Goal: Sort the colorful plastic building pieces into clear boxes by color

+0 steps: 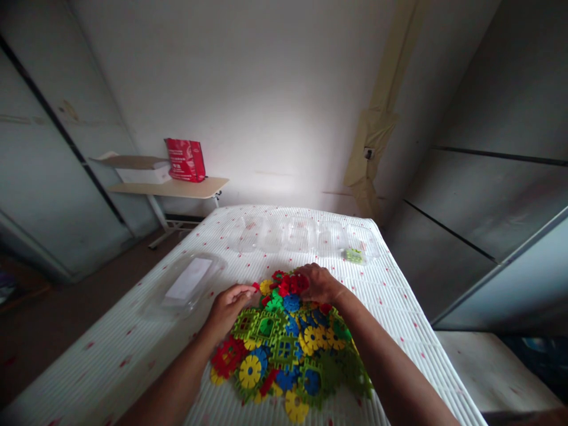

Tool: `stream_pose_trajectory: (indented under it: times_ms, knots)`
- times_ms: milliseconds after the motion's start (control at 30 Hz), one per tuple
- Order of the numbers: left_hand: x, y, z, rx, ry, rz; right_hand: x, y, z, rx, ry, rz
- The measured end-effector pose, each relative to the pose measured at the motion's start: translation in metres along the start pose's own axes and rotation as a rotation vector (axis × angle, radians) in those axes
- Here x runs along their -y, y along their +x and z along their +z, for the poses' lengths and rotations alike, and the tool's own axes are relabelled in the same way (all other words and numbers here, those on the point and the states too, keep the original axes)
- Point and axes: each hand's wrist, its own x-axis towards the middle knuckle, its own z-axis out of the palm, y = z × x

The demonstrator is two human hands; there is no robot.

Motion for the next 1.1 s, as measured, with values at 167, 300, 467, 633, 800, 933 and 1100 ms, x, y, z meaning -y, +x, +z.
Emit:
stream_pose_trajectory:
  times_ms: [167, 300, 467, 633, 800, 933, 1100]
  knots:
    - [0.000, 0.000, 0.000, 0.007, 0.000, 0.007, 0.001, -0.001, -0.005, 0.011, -0.014, 0.004]
    - [0.003, 0.001, 0.001, 0.017, -0.022, 0.013, 0.000, -0.002, -0.003, 0.004, 0.013, -0.019]
    - [0.005, 0.001, 0.001, 0.018, -0.029, 0.015, -0.008, -0.002, 0.001, -0.023, 0.074, -0.074]
    - [0.006, 0.001, 0.000, 0.025, -0.010, 0.009, -0.016, -0.002, 0.002, -0.063, 0.111, -0.076]
    - [0.007, 0.002, -0.001, 0.032, -0.004, 0.013, -0.008, -0.009, 0.002, -0.059, 0.072, -0.044]
    - [0.007, 0.001, -0.001, 0.029, -0.017, 0.000, 0.002, -0.021, 0.005, -0.076, 0.057, -0.023]
    - [0.006, 0.001, 0.000, 0.021, -0.020, -0.009, 0.008, -0.029, 0.013, -0.073, 0.056, -0.020]
